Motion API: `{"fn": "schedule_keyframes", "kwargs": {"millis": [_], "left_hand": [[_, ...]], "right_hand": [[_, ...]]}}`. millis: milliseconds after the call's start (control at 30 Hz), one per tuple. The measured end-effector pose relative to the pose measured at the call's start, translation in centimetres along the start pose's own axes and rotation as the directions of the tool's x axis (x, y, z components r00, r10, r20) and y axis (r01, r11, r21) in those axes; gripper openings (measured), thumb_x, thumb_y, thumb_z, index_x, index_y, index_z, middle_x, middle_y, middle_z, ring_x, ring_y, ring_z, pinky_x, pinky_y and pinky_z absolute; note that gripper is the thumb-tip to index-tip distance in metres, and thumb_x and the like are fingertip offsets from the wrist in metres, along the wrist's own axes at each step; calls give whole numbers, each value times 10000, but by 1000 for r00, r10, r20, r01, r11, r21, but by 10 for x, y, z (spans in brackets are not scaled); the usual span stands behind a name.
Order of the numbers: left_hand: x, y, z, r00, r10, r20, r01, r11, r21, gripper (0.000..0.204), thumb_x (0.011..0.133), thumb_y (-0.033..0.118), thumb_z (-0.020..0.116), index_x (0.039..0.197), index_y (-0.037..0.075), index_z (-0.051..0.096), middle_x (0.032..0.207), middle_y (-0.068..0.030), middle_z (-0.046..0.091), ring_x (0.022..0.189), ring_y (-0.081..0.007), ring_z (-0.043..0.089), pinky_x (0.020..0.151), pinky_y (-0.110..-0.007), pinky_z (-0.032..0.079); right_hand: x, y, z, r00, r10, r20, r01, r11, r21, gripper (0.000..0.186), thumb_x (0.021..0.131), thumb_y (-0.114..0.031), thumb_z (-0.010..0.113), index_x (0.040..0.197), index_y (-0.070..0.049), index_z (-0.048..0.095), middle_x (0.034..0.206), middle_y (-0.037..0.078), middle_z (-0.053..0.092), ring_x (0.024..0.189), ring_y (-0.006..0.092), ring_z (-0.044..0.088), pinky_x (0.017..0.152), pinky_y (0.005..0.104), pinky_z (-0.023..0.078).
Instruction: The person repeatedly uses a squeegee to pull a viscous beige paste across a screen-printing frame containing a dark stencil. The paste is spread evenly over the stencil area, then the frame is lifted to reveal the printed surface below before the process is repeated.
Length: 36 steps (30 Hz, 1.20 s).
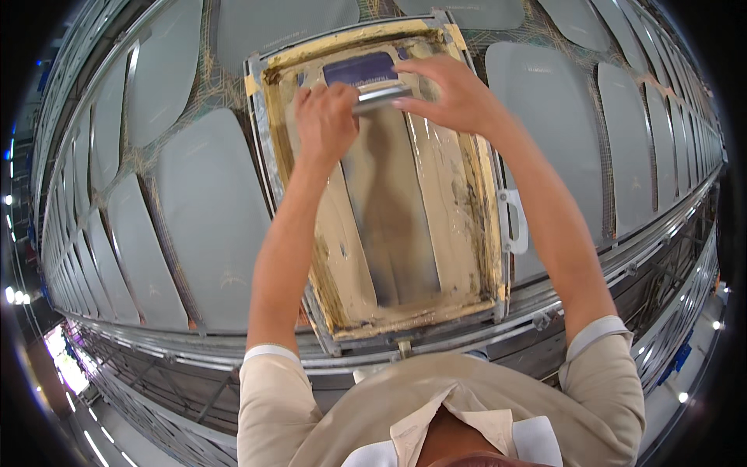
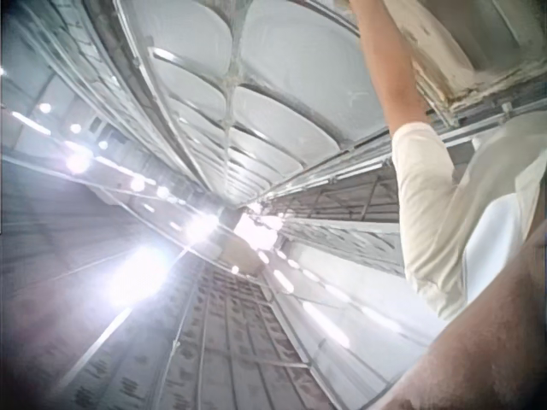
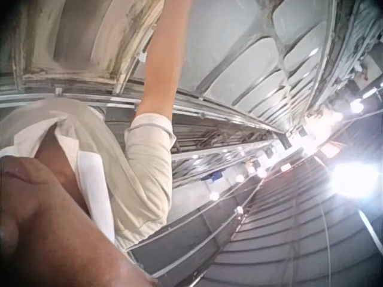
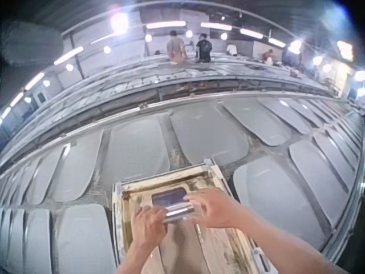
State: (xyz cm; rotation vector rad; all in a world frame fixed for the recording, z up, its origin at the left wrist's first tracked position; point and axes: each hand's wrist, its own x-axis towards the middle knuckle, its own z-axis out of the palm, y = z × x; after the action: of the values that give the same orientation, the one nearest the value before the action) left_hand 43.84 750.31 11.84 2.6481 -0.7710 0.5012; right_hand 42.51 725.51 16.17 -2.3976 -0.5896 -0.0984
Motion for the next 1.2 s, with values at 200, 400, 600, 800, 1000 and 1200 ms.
{"fn": "schedule_keyframes", "kwargs": {"millis": [200,400,600,800,1000,1200], "left_hand": [[92,-53,-2,927,-113,356,157,983,-96,227,754,185,783,966,110,750,777,-131,707,741,-349,675,678,-437,515],[110,-58,6,850,-158,503,227,971,-79,352,750,274,785,1073,136,757,841,-145,731,774,-336,688,723,-418,533],[39,-12,-15,869,-209,449,264,963,-61,300,726,292,798,997,168,770,867,-114,741,818,-332,695,751,-431,556],[-118,88,-53,927,-33,374,112,975,-192,144,684,121,747,827,131,729,810,-88,704,778,-337,677,707,-458,526],[-243,189,-110,940,-109,323,188,956,-226,254,653,44,761,889,121,712,879,-31,690,822,-261,648,789,-410,414],[-190,147,-98,931,-98,352,184,958,-219,214,679,44,739,877,126,727,849,-35,703,822,-266,651,807,-401,410]], "right_hand": [[116,13,1,908,198,370,-81,948,-309,374,792,-348,765,1044,-76,714,958,148,723,937,329,683,868,438,525],[127,52,35,932,172,319,-59,940,-335,348,772,-337,759,1030,-106,728,978,120,742,958,317,703,869,447,545],[57,11,36,942,95,323,-1,960,-280,281,774,-282,749,965,-77,739,915,140,732,933,336,694,849,452,530],[-118,-76,47,912,79,402,26,968,-249,214,735,-214,784,845,-73,666,815,159,690,856,367,670,810,473,507],[-264,-143,60,962,-61,267,102,984,-144,188,688,-127,760,836,-85,651,893,118,679,1010,290,626,969,443,430],[-199,-123,44,915,67,397,-17,991,-129,176,716,-115,747,862,-89,653,830,118,676,900,330,647,876,459,476]]}}
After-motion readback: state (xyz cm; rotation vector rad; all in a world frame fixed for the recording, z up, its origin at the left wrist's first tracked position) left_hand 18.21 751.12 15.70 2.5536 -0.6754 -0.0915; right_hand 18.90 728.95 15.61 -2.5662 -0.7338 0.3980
